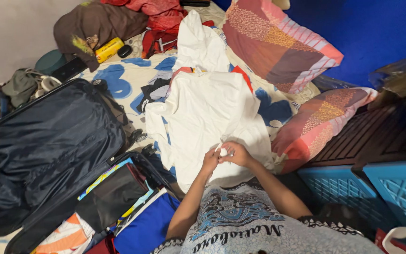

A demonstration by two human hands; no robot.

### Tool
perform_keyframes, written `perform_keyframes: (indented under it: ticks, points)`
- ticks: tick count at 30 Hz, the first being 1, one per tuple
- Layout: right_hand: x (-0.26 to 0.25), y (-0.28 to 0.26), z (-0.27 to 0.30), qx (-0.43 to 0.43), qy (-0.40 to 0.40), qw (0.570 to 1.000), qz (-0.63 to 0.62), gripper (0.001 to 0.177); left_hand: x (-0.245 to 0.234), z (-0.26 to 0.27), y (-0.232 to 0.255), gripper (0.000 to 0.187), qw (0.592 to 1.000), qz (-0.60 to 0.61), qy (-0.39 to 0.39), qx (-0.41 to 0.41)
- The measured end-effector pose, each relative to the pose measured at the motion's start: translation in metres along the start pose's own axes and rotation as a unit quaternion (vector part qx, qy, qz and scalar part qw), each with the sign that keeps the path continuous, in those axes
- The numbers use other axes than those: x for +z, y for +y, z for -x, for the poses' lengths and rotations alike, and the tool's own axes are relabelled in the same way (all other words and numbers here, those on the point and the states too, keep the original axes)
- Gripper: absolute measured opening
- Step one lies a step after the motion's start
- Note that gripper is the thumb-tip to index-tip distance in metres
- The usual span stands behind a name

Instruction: The person folds a red shirt and a white long-sleeved shirt and places them into a suitcase along with other clothes.

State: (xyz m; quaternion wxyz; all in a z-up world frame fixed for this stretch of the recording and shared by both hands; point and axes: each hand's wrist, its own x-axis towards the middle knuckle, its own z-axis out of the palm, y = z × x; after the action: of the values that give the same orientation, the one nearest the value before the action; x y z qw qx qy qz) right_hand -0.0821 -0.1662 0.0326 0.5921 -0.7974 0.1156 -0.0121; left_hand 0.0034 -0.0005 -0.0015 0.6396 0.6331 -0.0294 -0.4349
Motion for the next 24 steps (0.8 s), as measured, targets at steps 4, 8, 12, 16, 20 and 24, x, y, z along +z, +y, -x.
perform_keyframes:
  ticks: [4,8,12,16,20,24]
  points:
    - [0.005,-0.013,0.005,-0.035,-0.005,0.999,0.027,0.053,-0.004,0.006,0.001,0.034,0.999,-0.029,-0.014,-0.002]
    - [0.019,-0.028,0.008,0.029,0.020,0.998,0.055,0.049,-0.006,0.009,0.002,0.033,0.998,-0.062,0.015,0.000]
    - [0.029,-0.033,0.006,0.031,0.051,0.986,0.155,0.037,-0.009,0.010,0.006,0.033,0.996,-0.079,0.044,-0.024]
    - [0.037,-0.031,0.004,0.025,0.061,0.985,0.158,0.034,-0.010,0.021,0.020,0.030,0.996,-0.069,0.055,-0.016]
    - [0.044,-0.026,-0.002,0.022,0.070,0.980,0.185,0.039,-0.023,0.025,0.033,0.027,0.995,-0.054,0.085,-0.026]
    - [0.053,-0.014,-0.008,0.033,0.061,0.977,0.202,0.038,-0.056,0.018,0.020,0.031,0.955,-0.174,0.238,0.035]
